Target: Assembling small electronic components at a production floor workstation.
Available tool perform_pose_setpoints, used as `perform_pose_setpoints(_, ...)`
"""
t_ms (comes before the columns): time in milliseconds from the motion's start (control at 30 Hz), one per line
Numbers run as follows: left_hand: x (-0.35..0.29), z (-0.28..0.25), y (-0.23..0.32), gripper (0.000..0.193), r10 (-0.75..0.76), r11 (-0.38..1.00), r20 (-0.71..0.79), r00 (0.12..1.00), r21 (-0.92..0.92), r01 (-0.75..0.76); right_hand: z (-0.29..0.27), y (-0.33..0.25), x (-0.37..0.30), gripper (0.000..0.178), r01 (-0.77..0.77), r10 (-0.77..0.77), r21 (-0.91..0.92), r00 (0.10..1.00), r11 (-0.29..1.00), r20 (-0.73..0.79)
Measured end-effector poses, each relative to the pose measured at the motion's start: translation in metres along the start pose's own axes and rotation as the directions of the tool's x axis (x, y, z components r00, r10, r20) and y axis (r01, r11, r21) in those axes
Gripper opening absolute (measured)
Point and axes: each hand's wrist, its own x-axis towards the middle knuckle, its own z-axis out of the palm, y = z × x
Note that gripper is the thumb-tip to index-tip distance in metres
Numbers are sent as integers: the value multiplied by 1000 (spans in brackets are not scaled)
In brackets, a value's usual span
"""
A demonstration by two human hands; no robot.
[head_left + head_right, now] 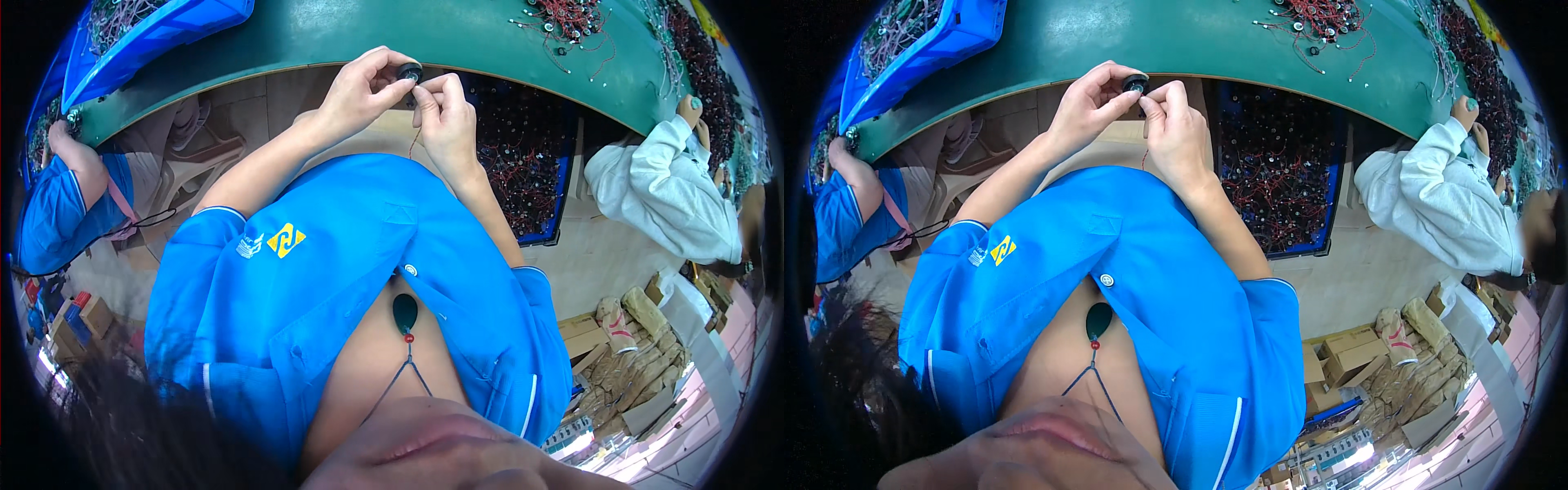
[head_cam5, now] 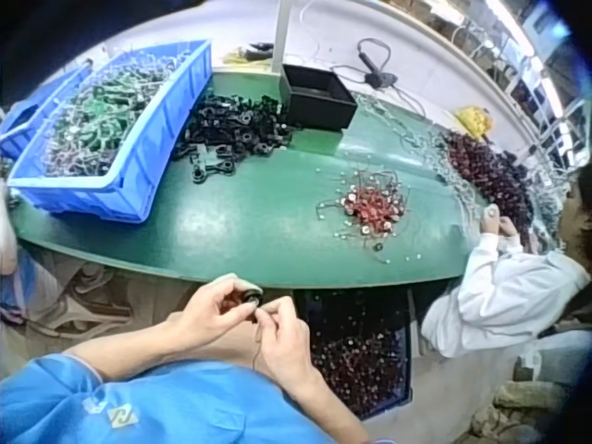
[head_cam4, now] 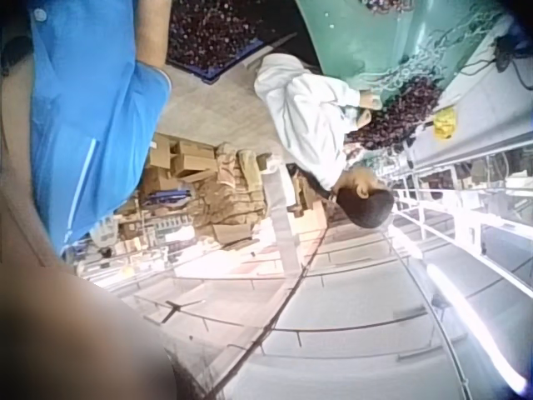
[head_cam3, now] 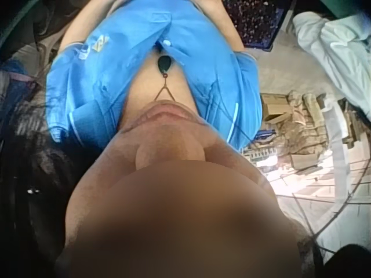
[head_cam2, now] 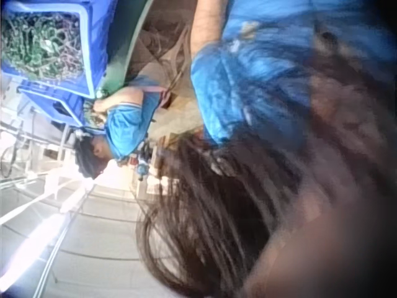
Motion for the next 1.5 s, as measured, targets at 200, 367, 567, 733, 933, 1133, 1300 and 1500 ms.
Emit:
perform_pose_setpoints(200, -1, -2, -1, 19, 31, 999, 35, 999, 20, -32, 1, 5, -3, 10, -1, 4, -83, 1000, 997, 30)
perform_pose_setpoints(367, -5, 4, 0, 18, -6, 1000, -39, 999, 11, 6, 6, 9, -3, 5, 116, -118, -180, 993, 977, 0)
perform_pose_setpoints(567, -5, 7, -1, 17, 10, 998, -90, 996, 63, -5, 8, 10, -3, 5, 178, -198, -313, 980, 933, -32)
perform_pose_setpoints(733, -5, 3, 0, 18, -27, 1000, -21, 999, -5, 27, 7, 12, -7, 4, 183, -206, -332, 978, 925, -32)
perform_pose_setpoints(933, -13, -6, 7, 23, -177, 947, 129, 976, -247, 204, -6, 1, -15, 6, 41, -38, -26, 993, 999, 115)
perform_pose_setpoints(1133, -23, -12, -14, 27, -377, 635, 263, 888, -625, 454, -10, -4, -29, 5, -138, 56, 459, 981, 877, 188)
perform_pose_setpoints(1300, -24, -4, 1, 25, -346, 773, 83, 935, -540, 334, 0, 0, -29, 7, -110, 53, 456, 989, 883, 136)
perform_pose_setpoints(1500, -27, 4, 3, 25, -231, 891, 23, 973, -398, 221, 5, -6, -24, 7, -44, 25, 323, 998, 945, 64)
